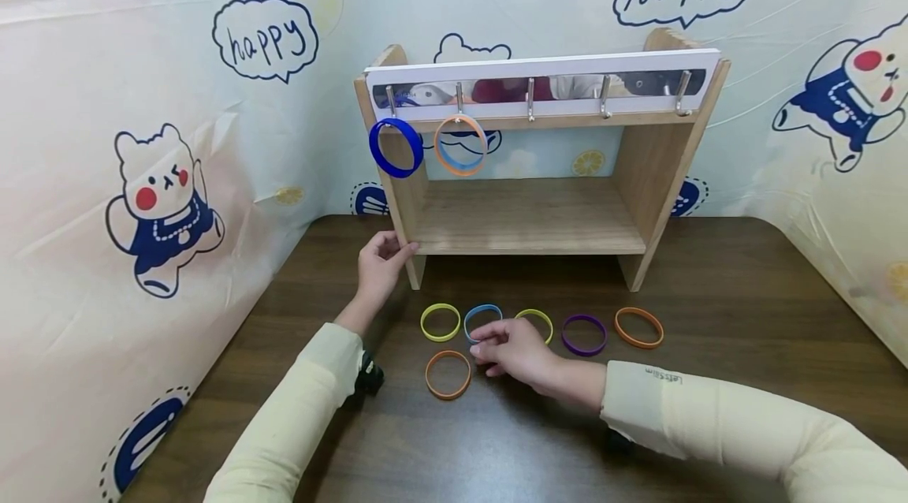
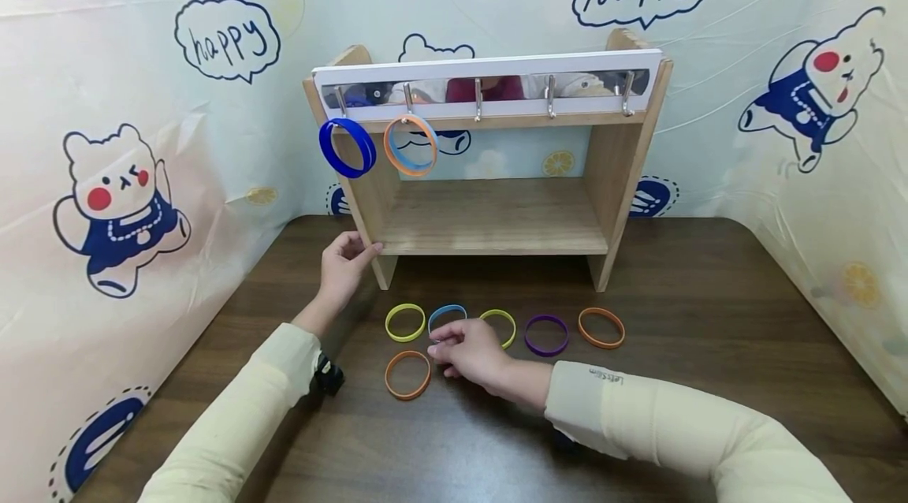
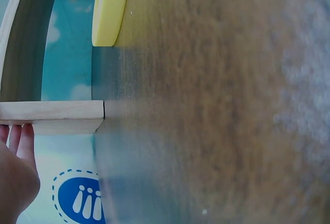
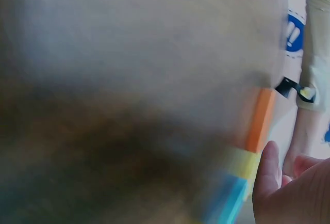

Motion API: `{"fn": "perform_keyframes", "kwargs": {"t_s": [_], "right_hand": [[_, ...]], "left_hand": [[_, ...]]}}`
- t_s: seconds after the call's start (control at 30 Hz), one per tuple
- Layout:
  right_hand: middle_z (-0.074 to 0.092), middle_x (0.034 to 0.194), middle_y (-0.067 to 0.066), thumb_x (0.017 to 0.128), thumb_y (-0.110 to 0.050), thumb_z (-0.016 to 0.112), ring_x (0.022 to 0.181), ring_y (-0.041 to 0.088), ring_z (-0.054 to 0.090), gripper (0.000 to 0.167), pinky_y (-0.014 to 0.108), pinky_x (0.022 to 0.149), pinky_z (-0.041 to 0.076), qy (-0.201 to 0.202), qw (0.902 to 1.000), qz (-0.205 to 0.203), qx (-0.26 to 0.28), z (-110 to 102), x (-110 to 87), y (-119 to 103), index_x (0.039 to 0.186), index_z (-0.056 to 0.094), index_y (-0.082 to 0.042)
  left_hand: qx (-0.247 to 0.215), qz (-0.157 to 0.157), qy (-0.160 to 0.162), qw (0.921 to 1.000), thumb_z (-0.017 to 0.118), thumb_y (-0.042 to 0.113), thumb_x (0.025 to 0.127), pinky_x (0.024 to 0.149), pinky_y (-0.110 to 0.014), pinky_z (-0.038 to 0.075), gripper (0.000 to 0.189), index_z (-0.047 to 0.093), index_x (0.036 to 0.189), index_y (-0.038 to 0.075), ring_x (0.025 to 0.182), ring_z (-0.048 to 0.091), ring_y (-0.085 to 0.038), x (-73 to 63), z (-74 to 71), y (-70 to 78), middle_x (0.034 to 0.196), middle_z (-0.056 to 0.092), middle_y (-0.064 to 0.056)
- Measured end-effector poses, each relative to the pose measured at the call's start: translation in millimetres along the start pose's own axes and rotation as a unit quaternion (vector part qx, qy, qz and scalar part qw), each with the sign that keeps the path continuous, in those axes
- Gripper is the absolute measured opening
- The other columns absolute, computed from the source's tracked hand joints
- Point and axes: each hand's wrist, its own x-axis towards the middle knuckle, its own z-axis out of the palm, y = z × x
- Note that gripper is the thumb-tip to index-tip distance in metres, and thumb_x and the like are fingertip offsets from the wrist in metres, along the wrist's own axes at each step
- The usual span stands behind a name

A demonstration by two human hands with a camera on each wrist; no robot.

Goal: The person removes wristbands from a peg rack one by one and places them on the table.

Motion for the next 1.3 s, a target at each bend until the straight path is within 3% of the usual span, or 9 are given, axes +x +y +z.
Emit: {"fn": "perform_keyframes", "kwargs": {"t_s": [0.23,0.47,0.77,0.97,1.2,1.3], "right_hand": [[0.067,0.098,0.022,0.09,-0.002,0.067,0.09,0.036,0.067,0.025,0.038,0.071,0.057,0.021,0.9984,-0.052,0.01,-9.8,7.5,-23.0,0.112,0.064,0.009],[0.066,0.099,0.02,0.089,-0.001,0.069,0.085,0.022,0.068,0.025,0.04,0.074,0.057,0.072,0.9915,-0.104,0.03,-21.7,15.9,-53.2,0.113,0.065,0.005],[0.064,0.108,0.018,0.091,0.0,0.067,0.099,0.034,0.064,0.028,0.035,0.078,0.056,0.125,0.9747,-0.171,0.072,-36.3,25.3,-92.3,0.118,0.062,0.002],[0.064,0.106,0.015,0.09,0.0,0.067,0.096,0.028,0.065,0.03,0.04,0.082,0.054,0.149,0.9563,-0.231,0.099,-43.3,33.2,-114.0,0.119,0.06,0.003],[0.063,0.107,0.011,0.091,-0.002,0.067,0.094,0.019,0.064,0.032,0.033,0.08,0.055,0.166,0.9452,-0.259,0.111,-45.7,39.7,-137.2,0.121,0.059,0.003],[0.062,0.107,0.012,0.09,-0.001,0.067,0.095,0.019,0.063,0.033,0.029,0.078,0.055,0.174,0.9396,-0.27,0.118,-43.9,43.4,-145.1,0.122,0.058,0.005]], "left_hand": [[0.007,-0.002,-0.004,1.0,0.074,0.007,0.087,0.071,-0.02,0.051,0.029,0.062,0.108,-0.009,0.094,0.059,-0.034,0.7,0.1,-0.2,0.104,0.064,-0.026],[0.008,-0.014,-0.005,0.9999,0.074,0.01,0.088,0.073,-0.021,0.051,0.03,0.062,0.109,-0.008,0.094,0.06,-0.029,1.2,0.5,1.1,0.105,0.065,-0.023],[0.013,-0.016,-0.002,0.9998,0.074,0.01,0.088,0.073,-0.021,0.051,0.029,0.062,0.108,-0.007,0.094,0.059,-0.029,-0.2,0.3,0.5,0.104,0.064,-0.023],[0.014,-0.015,0.0,0.9998,0.073,0.01,0.088,0.073,-0.02,0.051,0.029,0.062,0.108,-0.008,0.093,0.059,-0.028,-0.6,0.5,-1.2,0.104,0.064,-0.024],[0.009,-0.021,0.011,0.9997,0.076,0.017,0.086,0.073,-0.021,0.051,0.033,0.064,0.109,-0.003,0.093,0.059,-0.025,12.3,0.7,-35.7,0.105,0.065,-0.019],[0.015,-0.026,0.015,0.9994,0.077,0.022,0.085,0.074,-0.022,0.051,0.036,0.064,0.109,0.0,0.092,0.058,-0.023,12.1,0.2,-35.5,0.104,0.066,-0.016]]}}
